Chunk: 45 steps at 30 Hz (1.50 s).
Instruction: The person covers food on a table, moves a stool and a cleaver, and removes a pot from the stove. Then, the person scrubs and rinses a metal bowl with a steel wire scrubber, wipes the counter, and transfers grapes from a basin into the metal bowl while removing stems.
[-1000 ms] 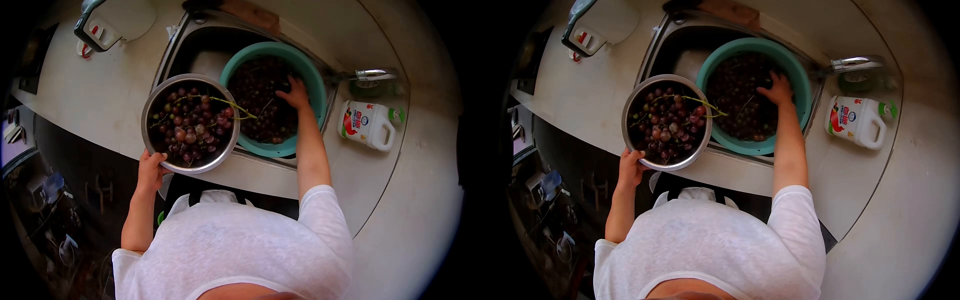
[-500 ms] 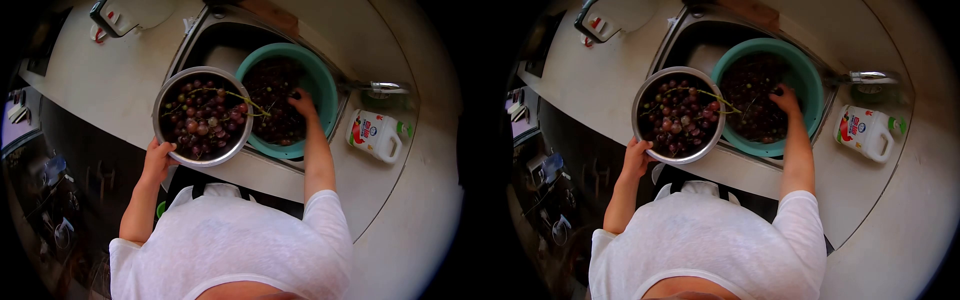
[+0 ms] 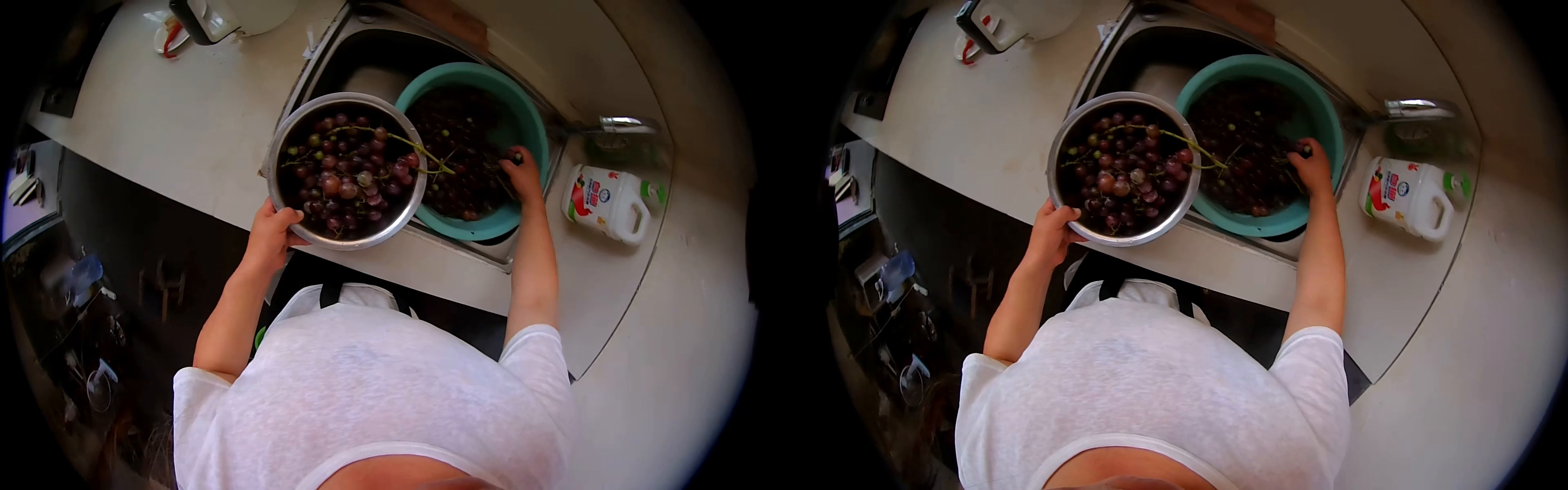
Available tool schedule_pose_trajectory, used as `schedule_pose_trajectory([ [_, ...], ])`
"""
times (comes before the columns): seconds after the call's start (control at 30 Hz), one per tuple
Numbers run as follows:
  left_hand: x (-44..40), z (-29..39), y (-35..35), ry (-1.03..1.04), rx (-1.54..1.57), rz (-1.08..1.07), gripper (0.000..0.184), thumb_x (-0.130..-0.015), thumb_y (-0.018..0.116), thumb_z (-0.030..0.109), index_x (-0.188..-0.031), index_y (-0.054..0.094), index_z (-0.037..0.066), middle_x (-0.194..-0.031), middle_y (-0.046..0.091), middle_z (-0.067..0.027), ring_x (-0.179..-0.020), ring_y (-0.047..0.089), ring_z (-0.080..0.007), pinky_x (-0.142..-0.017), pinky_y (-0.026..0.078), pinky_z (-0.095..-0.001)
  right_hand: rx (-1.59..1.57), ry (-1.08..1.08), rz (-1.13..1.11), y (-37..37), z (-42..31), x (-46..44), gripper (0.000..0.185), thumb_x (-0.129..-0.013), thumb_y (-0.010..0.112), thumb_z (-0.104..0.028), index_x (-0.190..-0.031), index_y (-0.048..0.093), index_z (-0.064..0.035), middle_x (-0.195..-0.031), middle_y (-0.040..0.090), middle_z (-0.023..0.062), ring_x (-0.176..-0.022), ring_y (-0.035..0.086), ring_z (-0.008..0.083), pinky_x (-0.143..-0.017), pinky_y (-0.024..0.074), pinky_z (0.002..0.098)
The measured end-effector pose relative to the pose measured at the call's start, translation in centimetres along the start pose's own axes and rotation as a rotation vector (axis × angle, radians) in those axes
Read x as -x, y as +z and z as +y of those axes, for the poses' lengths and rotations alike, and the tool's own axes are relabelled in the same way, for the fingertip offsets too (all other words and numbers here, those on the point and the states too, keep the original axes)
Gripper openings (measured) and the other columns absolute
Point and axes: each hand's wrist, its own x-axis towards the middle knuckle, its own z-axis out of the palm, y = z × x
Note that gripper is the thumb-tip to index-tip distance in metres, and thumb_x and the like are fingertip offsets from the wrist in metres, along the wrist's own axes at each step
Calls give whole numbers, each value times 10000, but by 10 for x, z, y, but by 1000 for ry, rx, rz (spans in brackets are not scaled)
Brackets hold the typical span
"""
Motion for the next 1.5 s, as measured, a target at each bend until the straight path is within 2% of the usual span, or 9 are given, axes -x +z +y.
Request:
schedule_pose_trajectory([
  [0.33,-2,2,-7,13,-47,-40,366,-722,477,79,-1082,440,27,-904,572,-94,-710,609,-175,-539,535,-283,158,-105,224,-56,-51,37,343,-618,625,-183,-926,552,-48,-860,577,91,-801,547,199,-727,421,284],
  [0.73,-5,4,-10,48,-44,-80,363,-719,485,69,-1075,439,18,-918,575,-109,-705,616,-194,-539,544,-299,-102,-238,275,-119,-105,78,245,-669,640,-84,-898,553,-84,-828,525,6,-718,480,92,-647,415,226],
  [0.8,-10,0,-13,38,-50,-69,372,-714,486,68,-1081,441,25,-917,577,-107,-710,616,-198,-541,545,-305,-317,-164,179,-125,-129,90,239,-687,626,-65,-910,547,-93,-857,518,8,-720,474,92,-653,408,218],
  [0.97,-11,2,-17,53,-26,-135,370,-706,483,67,-1072,446,28,-895,578,-104,-692,614,-198,-547,545,-313,-419,-374,40,-124,-195,116,234,-709,574,9,-925,522,-64,-1011,520,72,-907,477,132,-814,399,266],
  [1.13,-11,1,-18,66,-7,-152,367,-707,487,68,-1068,444,25,-879,577,-99,-684,614,-192,-537,547,-302,-554,-376,-131,-93,-258,140,251,-698,568,10,-932,509,-58,-1053,493,94,-947,470,157,-854,387,291],
  [1.2,-10,1,-19,50,18,-175,409,-696,482,62,-1100,431,34,-944,566,-113,-765,599,-215,-591,536,-350,-640,-394,-293,-70,-275,141,256,-690,569,-3,-932,505,-59,-1053,486,97,-953,467,162,-863,382,298],
  [1.33,-10,-2,-17,63,7,-162,386,-701,484,73,-1084,444,40,-932,567,-97,-725,604,-198,-573,540,-320,-602,-498,-355,7,-281,128,236,-673,605,-35,-895,527,-56,-1012,519,88,-907,492,151,-837,398,298],
  [1.43,-9,-2,-17,73,9,-166,389,-698,483,67,-1085,444,43,-947,564,-100,-739,604,-203,-574,542,-324,-495,-449,-286,72,-270,121,237,-670,649,-51,-889,561,-72,-897,552,4,-857,491,86,-766,416,232],
  [1.5,-8,-3,-16,74,15,-164,421,-689,475,57,-1108,434,40,-965,558,-110,-771,601,-209,-567,542,-328,-360,-458,-231,103,-262,122,233,-656,643,-65,-876,566,-58,-894,561,29,-867,511,120,-782,405,243],
])
